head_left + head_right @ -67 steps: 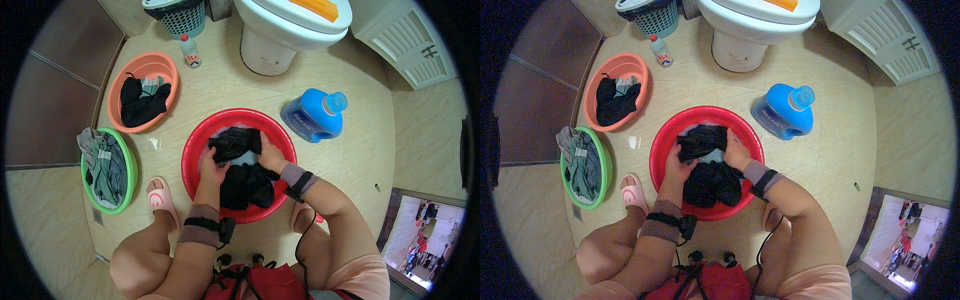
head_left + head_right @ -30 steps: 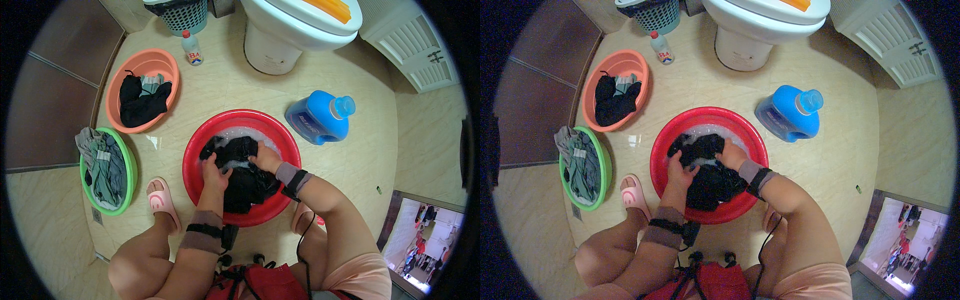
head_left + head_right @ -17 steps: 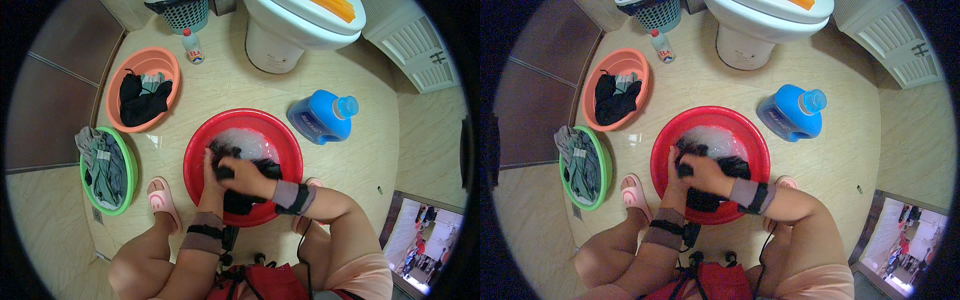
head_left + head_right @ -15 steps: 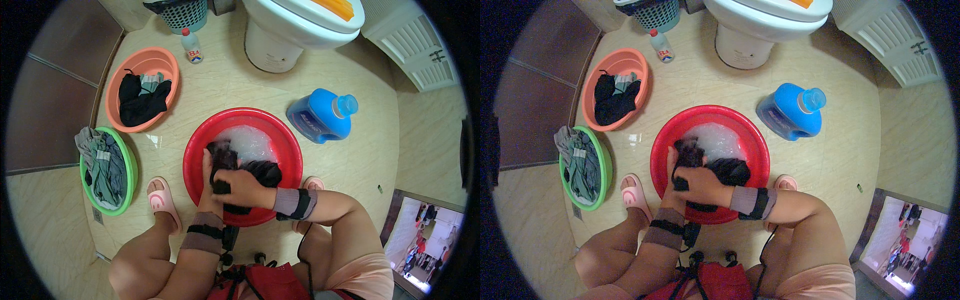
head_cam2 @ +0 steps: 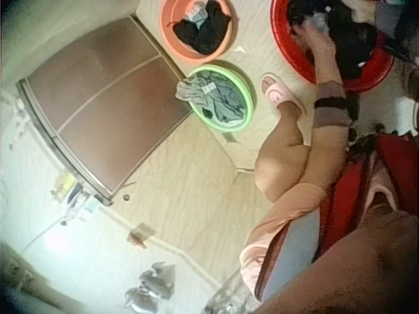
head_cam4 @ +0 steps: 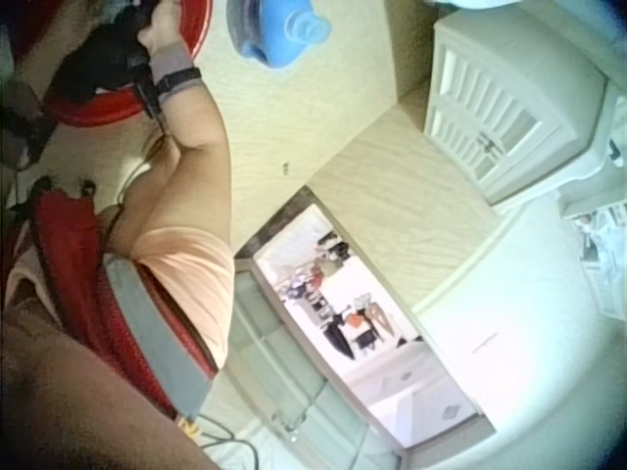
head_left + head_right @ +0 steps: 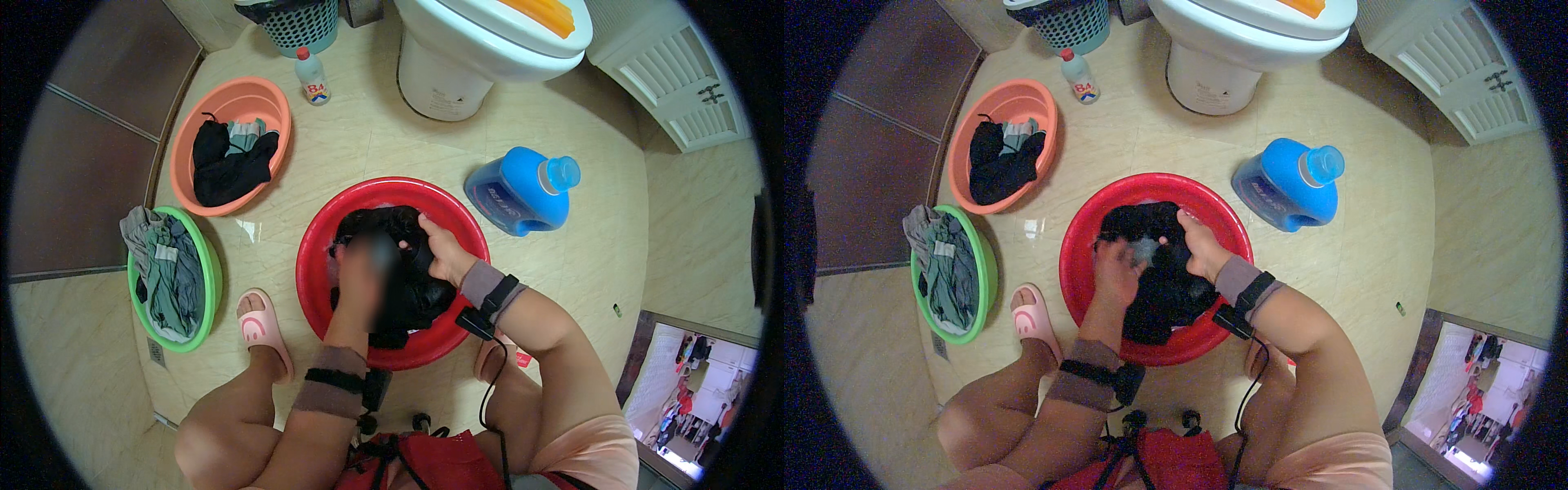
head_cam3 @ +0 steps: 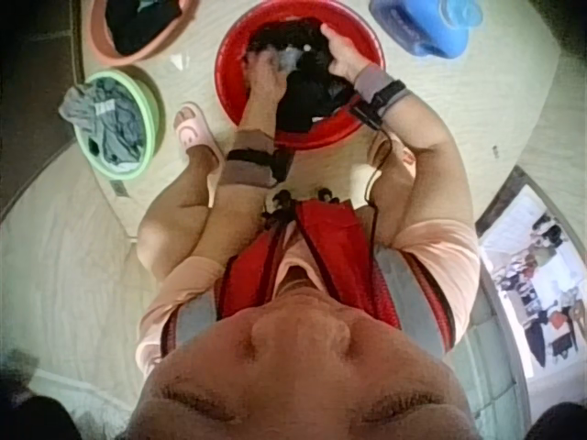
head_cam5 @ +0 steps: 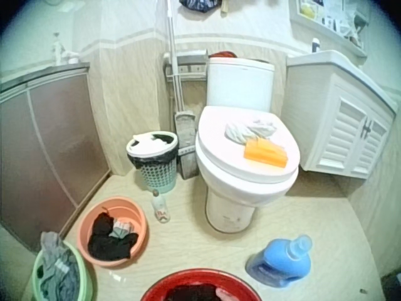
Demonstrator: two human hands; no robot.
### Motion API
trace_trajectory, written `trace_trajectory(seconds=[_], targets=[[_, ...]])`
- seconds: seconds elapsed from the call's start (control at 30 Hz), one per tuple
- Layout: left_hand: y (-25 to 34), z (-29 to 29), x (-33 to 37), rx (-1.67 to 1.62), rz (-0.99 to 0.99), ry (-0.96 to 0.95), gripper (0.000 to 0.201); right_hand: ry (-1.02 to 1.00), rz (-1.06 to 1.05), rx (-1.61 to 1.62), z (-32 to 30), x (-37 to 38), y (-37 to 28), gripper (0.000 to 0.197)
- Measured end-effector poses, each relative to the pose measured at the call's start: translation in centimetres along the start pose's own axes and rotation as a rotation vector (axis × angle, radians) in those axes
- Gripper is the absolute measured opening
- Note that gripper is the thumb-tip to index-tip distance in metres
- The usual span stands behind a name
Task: The person washes black clothing items in a red basin filled with soapy water by hand, scrubbing and wringing the fabric. They then wring out the excess water and set the items aside before picking up more fabric.
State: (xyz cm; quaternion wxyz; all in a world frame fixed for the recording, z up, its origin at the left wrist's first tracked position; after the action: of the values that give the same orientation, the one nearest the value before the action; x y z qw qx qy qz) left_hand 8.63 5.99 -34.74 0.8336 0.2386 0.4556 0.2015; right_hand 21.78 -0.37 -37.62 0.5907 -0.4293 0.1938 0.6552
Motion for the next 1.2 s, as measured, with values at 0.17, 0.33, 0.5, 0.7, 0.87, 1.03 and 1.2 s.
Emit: trace_trajectory(seconds=[0.17, 0.33, 0.5, 0.7, 0.87, 1.03, 1.2], targets=[[-4.8, -1.1, 0.6, 0.517, 0.269, -0.149, 0.061, -0.001, 0.052, 0.046, 2.1, -0.3, 2.3, 0.03], [-8.1, -1.7, 0.9, 0.763, -0.093, -0.292, 0.051, -0.183, 0.048, -0.152, 2.9, -1.7, 0.3, 0.035], [-13.3, -1.6, -1.3, 1.141, -0.319, -0.61, 0.056, -0.099, 0.202, -0.499, 0.8, -1.3, 2.1, 0.047], [-8.3, -0.7, -0.7, 0.679, -0.419, -0.274, 0.064, 0.289, -0.686, -1.591, 0.9, -1.7, -2.8, 0.08], [-2.2, -6.7, 1.6, 0.401, 0.061, 0.148, 0.059, 0.167, -0.448, -2.227, 2.9, -1.9, 1.7, 0.066], [-3.2, -6.7, 2.5, 0.094, 0.143, -0.043, 0.047, 0.092, -0.403, -2.345, 0.5, 0.9, 1.0, 0.04], [-2.6, -6.2, 2.2, -0.264, 0.101, -0.004, 0.039, -0.125, -0.733, -1.798, 7.1, -1.3, 2.3, 0.035]])
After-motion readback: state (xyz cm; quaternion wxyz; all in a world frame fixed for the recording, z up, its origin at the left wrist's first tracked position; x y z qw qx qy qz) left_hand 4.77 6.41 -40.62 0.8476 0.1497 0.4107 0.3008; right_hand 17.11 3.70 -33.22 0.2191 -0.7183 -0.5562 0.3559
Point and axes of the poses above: each hand's wrist, its own x-axis towards the middle knuckle, its own z-axis out of the palm, y = z × x, the point moved 7 cm from there along x, towards the middle knuckle
